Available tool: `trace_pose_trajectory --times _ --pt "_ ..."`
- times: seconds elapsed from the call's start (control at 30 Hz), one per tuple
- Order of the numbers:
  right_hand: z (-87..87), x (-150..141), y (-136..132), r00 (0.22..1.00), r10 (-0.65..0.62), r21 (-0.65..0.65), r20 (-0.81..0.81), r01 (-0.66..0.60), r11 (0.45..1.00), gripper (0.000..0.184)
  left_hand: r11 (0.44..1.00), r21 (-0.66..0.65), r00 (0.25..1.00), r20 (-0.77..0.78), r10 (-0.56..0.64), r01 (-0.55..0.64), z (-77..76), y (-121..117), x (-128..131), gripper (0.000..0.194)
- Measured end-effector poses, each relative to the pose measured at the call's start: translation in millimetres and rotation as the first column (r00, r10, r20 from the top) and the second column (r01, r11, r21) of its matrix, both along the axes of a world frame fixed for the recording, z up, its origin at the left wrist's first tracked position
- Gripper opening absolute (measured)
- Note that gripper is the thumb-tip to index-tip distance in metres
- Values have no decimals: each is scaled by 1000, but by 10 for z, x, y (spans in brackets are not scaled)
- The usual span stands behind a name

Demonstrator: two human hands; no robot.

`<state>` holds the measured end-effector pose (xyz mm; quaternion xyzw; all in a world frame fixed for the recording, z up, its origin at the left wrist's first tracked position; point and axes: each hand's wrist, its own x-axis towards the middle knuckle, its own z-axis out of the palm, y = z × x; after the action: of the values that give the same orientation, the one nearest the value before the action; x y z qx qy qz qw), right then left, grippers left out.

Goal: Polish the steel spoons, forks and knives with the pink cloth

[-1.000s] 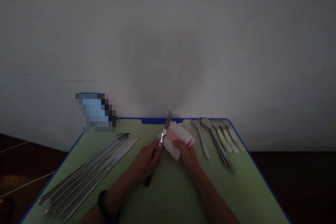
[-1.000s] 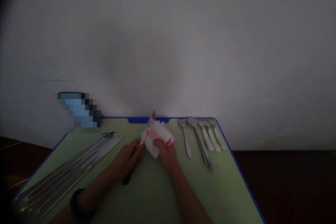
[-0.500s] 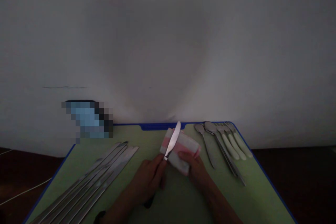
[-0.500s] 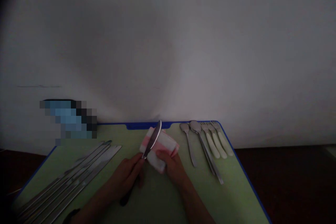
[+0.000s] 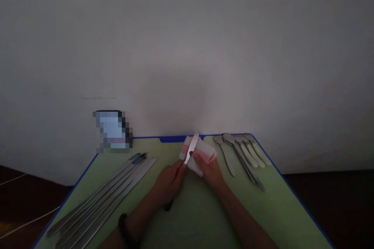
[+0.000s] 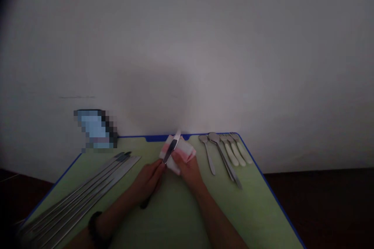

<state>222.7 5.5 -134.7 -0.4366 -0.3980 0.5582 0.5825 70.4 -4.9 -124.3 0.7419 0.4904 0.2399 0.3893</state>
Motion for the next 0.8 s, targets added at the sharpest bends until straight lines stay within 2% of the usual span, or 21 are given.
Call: trace_pose_trajectory --times 0.13,0.27,0.37,0.43,0.53,0.63,0.7,0.8 --pt "44 -32 8 997 49 78 -53 -45 996 39 999 37 1000 1 29 -29 4 -10 28 30" --pt "69 -81 -47 985 68 38 -156 -63 997 26 1000 3 998 50 24 -25 -10 -61 68 32" --pt "92 -76 -106 973 139 22 -182 -137 990 20 996 -84 993 116 8 2 -28 -151 57 41" --pt "98 -48 -119 966 177 35 -188 -174 984 20 981 -189 975 223 -1 44 -41 -232 -7 48" --pt "78 -29 -91 955 184 62 -234 -174 983 20 917 -371 901 433 30 147 -74 -365 -172 47" --pt "35 -104 -48 928 207 54 -311 -200 978 22 853 -490 839 530 127 181 -116 -453 -316 40" --pt "2 -192 -35 921 190 29 -341 -192 981 26 825 -540 800 564 207 167 -132 -465 -349 37" --pt "-39 -296 -45 926 100 -39 -363 -123 992 30 848 -516 791 566 232 120 -128 -444 -316 35"
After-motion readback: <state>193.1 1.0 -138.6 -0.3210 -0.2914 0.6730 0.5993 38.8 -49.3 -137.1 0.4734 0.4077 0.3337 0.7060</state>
